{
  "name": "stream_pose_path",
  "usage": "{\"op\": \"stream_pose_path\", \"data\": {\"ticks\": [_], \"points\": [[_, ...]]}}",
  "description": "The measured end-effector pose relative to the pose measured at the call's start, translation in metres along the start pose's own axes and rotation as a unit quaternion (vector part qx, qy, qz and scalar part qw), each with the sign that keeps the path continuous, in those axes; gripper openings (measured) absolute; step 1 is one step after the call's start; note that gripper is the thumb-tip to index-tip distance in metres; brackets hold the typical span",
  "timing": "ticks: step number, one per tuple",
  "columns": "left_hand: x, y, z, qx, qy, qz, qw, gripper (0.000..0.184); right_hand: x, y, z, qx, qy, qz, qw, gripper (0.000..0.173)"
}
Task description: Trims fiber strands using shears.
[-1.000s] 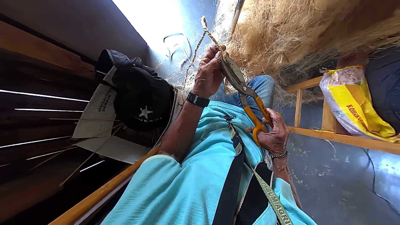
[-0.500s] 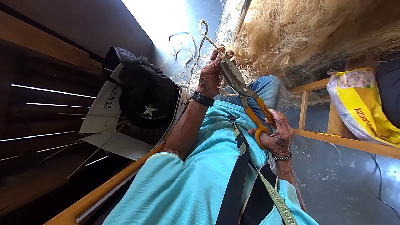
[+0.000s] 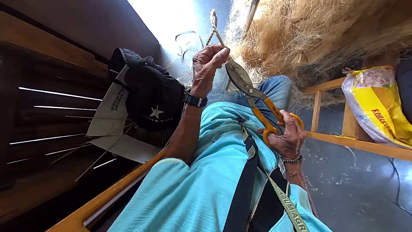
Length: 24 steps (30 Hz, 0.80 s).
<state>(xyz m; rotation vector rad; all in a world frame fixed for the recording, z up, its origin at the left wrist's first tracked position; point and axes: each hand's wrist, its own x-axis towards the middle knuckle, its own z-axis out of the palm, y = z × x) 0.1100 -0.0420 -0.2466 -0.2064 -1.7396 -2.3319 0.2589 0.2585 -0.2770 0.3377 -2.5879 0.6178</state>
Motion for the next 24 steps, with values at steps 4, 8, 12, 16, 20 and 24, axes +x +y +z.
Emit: {"op": "stream_pose_path", "data": {"ticks": [4,8,12,16,20,24], "points": [[0.0,0.011,0.0,0.045,0.05,-0.034,0.997,0.014,0.001,-0.002,0.001,-0.007,-0.002,-0.009,1.0,0.067],[-0.003,0.013,-0.006,0.023,0.051,-0.081,0.995,0.012,0.0,0.0,0.001,-0.003,-0.011,0.0,1.0,0.07],[-0.007,0.006,-0.012,-0.083,0.038,-0.108,0.99,0.018,-0.003,0.005,0.0,-0.001,-0.024,0.014,1.0,0.074],[-0.009,-0.004,-0.012,-0.172,0.038,-0.132,0.976,0.023,-0.006,0.007,-0.001,0.017,-0.034,0.019,0.999,0.074],[-0.01,-0.012,-0.009,-0.226,0.044,-0.135,0.964,0.024,-0.005,0.006,-0.003,0.026,-0.045,0.02,0.998,0.073],[-0.01,-0.018,-0.007,-0.258,0.034,-0.13,0.957,0.025,-0.005,0.006,-0.004,0.02,-0.04,0.014,0.999,0.073]]}}
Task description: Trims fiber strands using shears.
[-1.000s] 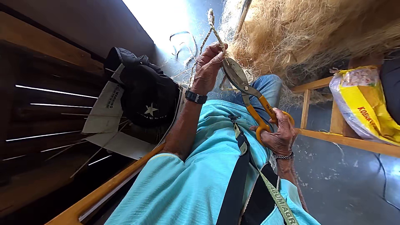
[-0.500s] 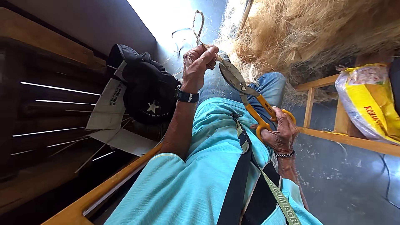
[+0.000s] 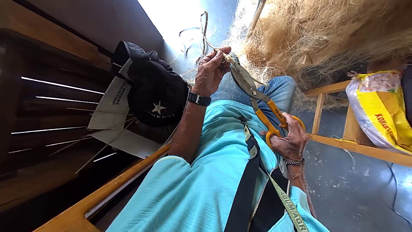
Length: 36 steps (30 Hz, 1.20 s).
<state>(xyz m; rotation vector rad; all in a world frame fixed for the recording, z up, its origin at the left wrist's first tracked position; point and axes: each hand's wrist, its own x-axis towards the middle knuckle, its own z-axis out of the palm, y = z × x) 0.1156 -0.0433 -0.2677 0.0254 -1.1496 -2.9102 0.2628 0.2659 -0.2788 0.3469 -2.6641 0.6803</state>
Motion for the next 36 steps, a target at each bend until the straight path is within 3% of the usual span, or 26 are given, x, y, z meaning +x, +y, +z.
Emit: {"op": "stream_pose_path", "data": {"ticks": [9,21,36], "points": [[-0.001,-0.009,0.008,-0.02,-0.018,0.01,1.0,0.023,0.001,0.001,0.001,0.002,0.013,0.01,1.0,0.075],[-0.001,-0.01,0.033,0.032,0.077,0.031,0.996,0.014,0.0,0.001,-0.001,0.096,-0.021,0.042,0.994,0.073],[0.001,-0.003,0.042,0.052,0.096,-0.003,0.994,0.014,0.006,0.007,-0.007,0.169,-0.061,0.056,0.982,0.076]]}}
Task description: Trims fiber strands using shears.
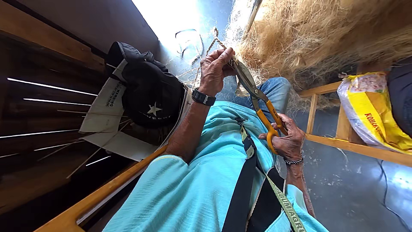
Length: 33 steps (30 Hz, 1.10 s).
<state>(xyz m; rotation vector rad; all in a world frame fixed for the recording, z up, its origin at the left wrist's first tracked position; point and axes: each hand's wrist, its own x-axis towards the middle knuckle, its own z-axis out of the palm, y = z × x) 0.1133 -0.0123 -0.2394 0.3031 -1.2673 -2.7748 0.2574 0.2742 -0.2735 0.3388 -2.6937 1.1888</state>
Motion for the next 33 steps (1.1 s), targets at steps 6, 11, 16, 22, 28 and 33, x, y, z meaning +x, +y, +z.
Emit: {"op": "stream_pose_path", "data": {"ticks": [6,11,16,22,28,33], "points": [[0.001,0.007,0.006,0.061,-0.023,0.023,0.998,0.015,0.005,-0.011,-0.005,0.184,-0.074,0.097,0.975,0.075],[0.004,0.011,0.006,0.023,-0.06,-0.035,0.997,0.019,0.006,-0.006,-0.011,0.335,-0.171,0.147,0.915,0.073],[0.006,0.009,0.005,-0.021,-0.09,-0.097,0.991,0.024,0.005,0.009,-0.011,0.432,-0.232,0.16,0.857,0.075],[0.005,0.006,0.005,-0.06,-0.11,-0.129,0.984,0.029,0.004,0.014,-0.009,0.472,-0.24,0.148,0.836,0.071],[0.005,0.001,0.003,-0.07,-0.099,-0.115,0.986,0.024,0.003,0.012,-0.008,0.454,-0.245,0.137,0.845,0.077],[0.003,-0.002,0.003,-0.076,-0.081,-0.101,0.989,0.022,0.004,0.009,-0.008,0.434,-0.256,0.129,0.854,0.083]]}}
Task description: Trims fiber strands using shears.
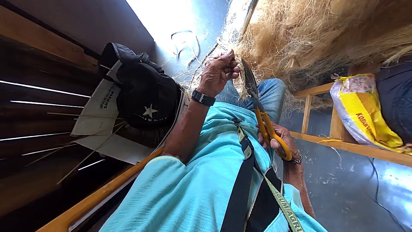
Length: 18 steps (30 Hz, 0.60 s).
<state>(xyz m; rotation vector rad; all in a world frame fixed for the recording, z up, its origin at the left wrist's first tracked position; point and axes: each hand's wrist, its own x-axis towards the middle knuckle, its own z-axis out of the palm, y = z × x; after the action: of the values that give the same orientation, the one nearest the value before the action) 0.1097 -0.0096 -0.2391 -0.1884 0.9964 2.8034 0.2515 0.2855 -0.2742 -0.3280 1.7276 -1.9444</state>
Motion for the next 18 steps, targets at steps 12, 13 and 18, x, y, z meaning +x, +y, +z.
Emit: {"op": "stream_pose_path", "data": {"ticks": [12,13,18], "points": [[-0.002,0.005,0.002,0.119,0.01,0.082,0.989,0.019,-0.002,-0.006,0.001,-0.022,0.005,0.011,1.0,0.079],[-0.002,0.006,0.002,0.127,0.007,0.086,0.988,0.019,-0.002,-0.008,0.003,-0.023,0.013,0.015,1.0,0.077],[-0.002,0.007,-0.001,0.15,0.001,0.092,0.984,0.019,-0.003,-0.007,0.009,-0.022,0.051,0.026,0.998,0.068]]}}
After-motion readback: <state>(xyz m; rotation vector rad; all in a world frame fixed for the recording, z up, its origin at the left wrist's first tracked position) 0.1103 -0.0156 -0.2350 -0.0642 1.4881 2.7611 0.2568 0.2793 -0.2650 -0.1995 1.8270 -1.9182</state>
